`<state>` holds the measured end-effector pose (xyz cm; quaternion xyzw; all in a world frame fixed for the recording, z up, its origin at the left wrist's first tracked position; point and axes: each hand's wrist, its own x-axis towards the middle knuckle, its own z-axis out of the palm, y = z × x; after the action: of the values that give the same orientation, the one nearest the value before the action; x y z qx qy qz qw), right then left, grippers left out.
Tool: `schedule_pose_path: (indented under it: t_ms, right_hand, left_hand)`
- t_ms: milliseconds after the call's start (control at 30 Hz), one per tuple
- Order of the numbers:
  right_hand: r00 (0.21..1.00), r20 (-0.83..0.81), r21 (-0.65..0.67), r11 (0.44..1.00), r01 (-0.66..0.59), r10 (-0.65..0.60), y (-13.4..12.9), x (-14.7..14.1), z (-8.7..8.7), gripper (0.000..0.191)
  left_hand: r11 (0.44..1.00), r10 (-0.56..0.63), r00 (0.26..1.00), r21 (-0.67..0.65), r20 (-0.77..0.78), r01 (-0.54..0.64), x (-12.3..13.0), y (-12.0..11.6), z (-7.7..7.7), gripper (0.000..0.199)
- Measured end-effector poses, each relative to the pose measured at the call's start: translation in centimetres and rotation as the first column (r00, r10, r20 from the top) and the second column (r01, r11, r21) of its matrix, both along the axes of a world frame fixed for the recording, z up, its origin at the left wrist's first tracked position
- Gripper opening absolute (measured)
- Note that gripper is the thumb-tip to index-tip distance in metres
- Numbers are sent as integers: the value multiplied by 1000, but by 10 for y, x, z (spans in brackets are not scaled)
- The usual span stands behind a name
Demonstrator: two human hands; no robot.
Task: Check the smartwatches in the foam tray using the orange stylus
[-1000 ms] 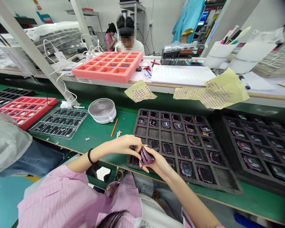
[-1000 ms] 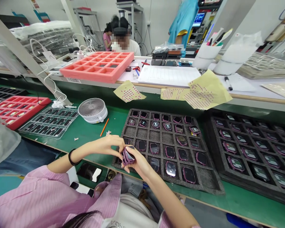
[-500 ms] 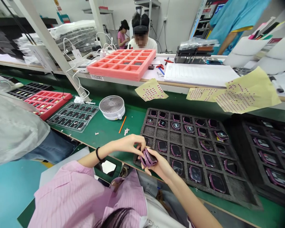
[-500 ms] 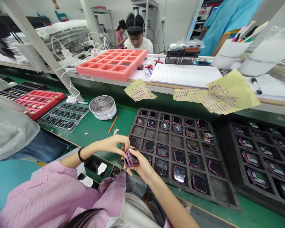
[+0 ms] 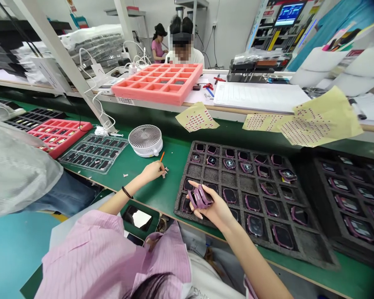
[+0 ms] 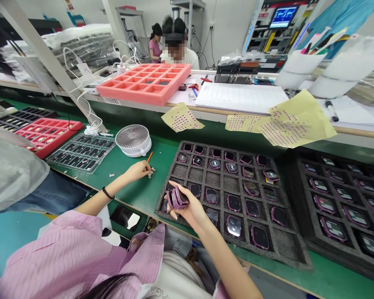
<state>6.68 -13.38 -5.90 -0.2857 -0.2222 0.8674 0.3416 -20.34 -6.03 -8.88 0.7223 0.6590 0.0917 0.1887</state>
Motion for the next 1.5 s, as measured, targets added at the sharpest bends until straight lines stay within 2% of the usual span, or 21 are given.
schedule_pose_path:
  t_ms: [167,233,267,333,433,500,567,667,767,867,967,1067,1167,1267,1367,1500]
  right_hand:
    - [987,5,71,985,159,-160,1,-1,-2,46]
    - [969,9,112,964,243,-246,1,-2,-2,46]
    - [957,10,132,949,288,-291,1,-3,-2,45]
    - [924,9,171,911,375,-382,2,-5,-2,45]
    - [868,13,213,850,482,-496,2,-7,-3,43]
    - [831,16,230,811,538,-556,3,-8,-3,42]
    - [810,12,242,788,566,-586,4,-7,-3,43]
    - [802,18,233,782,578,-597,7,-5,-3,45]
    - [789,37,199,778,595,-613,12,-3,-4,43]
    - [788,38,181,780,599,-614,15,-2,-7,42]
    - [784,30,180,775,605,-620,16,-1,-10,43]
    - [779,31,175,770,613,-627,16,1,-11,43]
    - [775,34,169,768,618,-631,16,1,-12,42]
    - [780,30,176,771,612,-625,15,1,-12,42]
    - [776,41,197,767,611,-629,14,-1,-12,43]
    - [768,41,231,754,615,-639,13,-4,-11,41]
  left_hand:
    - [998,38,999,58,37,-40,14,0,13,13]
    - [995,19,991,91,136,-32,31,-8,24,15]
    - [993,-11,968,117,252,-19,42,-14,31,17]
    - [984,-129,876,171,465,54,68,-27,44,20]
    - [968,-248,717,192,652,161,103,-43,57,25]
    - [967,-244,621,143,744,210,117,-45,57,26]
    - [976,-195,580,102,791,190,123,-41,52,27]
    - [992,-120,594,74,795,102,118,-28,41,28]
    - [995,-90,628,45,773,87,109,-21,31,28]
    - [993,-115,702,77,703,85,103,-21,26,26]
    - [990,-108,783,139,612,28,101,-22,20,25]
    - [991,-62,800,133,596,-22,101,-22,15,19]
    - [994,-59,815,106,577,-3,100,-20,13,12]
    - [985,-125,829,165,545,39,101,-20,17,10]
    - [982,-107,774,191,624,-18,109,-24,26,15]
    - [994,-52,561,98,826,-52,129,-35,40,25]
